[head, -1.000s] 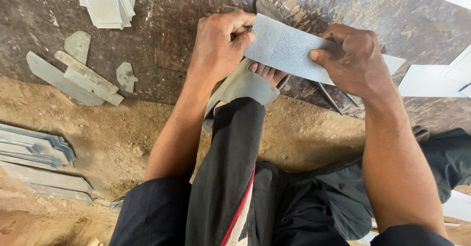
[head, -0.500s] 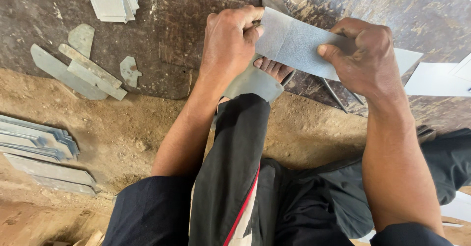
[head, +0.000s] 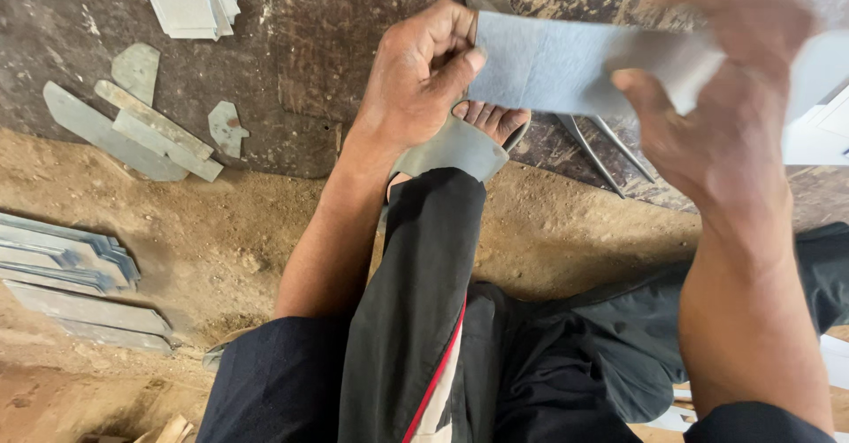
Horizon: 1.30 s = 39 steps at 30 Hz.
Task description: The person sits on the floor of a workshop and cuts thin metal sheets into small rectangular pieces using hand shears. They pick up sheet offcuts, trim them to size, and stack the finished pieces in a pile beside them.
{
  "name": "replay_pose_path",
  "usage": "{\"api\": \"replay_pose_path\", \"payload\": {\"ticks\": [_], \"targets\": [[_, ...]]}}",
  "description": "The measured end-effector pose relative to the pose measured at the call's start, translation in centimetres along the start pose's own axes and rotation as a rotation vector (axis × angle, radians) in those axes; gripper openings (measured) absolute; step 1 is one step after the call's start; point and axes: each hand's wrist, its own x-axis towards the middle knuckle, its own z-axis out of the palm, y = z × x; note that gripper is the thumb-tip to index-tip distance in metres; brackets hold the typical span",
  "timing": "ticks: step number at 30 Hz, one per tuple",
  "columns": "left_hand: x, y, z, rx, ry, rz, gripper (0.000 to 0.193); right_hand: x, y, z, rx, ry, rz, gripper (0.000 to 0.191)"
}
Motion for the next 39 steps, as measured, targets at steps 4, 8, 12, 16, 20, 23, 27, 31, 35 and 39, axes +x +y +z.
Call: {"api": "replay_pose_path", "payload": {"ticks": [4, 8, 12, 16, 20, 23, 27, 31, 35, 39], "targets": [[1.3, -1.5, -0.2, -0.100, 0.164, -0.009, 0.005, -4.7, -0.4, 1.5, 0.055, 0.078, 0.133, 0.052], [2.7, -2.7, -1.0, -0.229, 0.335, -0.072, 0.003, -8.7, -0.7, 5.3, -0.223, -0.152, 0.390, 0.054], [3.7, -2.7, -1.6, -0.196, 0.351, -0.064, 0.009, -10.7, -0.5, 6.7, -0.251, -0.094, 0.289, 0.029], [4.2, -2.3, -1.3, -0.335, 0.322, -0.036, 0.006, -11.7, 2.0, 6.3, -0.242, -0.267, 0.382, 0.021], [4.5, -2.7, -0.8, -0.308, 0.410, -0.077, 0.004, -14.9, 5.3, 4.3, 0.188, -0.497, 0.672, 0.030], [4.8, -3.2, -0.5, -0.207, 0.466, -0.152, 0.002, -18.0, 5.5, 4.6, 1.129, -0.540, 1.049, 0.036], [5.0, -3.3, 0.0, -0.054, 0.476, -0.177, 0.004, -20.7, 3.9, 6.8, 0.356, -0.747, 1.032, 0.046], [5.2, -2.8, 1.0, -0.083, 0.451, -0.163, 0.005, -21.1, 2.5, 7.8, 0.217, -0.800, 1.010, 0.057], [5.6, -2.8, 2.1, -0.028, 0.441, -0.084, 0.013, -20.4, 1.0, 7.2, 0.468, -0.616, 1.030, 0.045], [5.9, -2.9, 2.1, -0.002, 0.404, -0.150, 0.004, -18.0, 0.1, 7.1, 0.840, -0.470, 0.958, 0.047]]}}
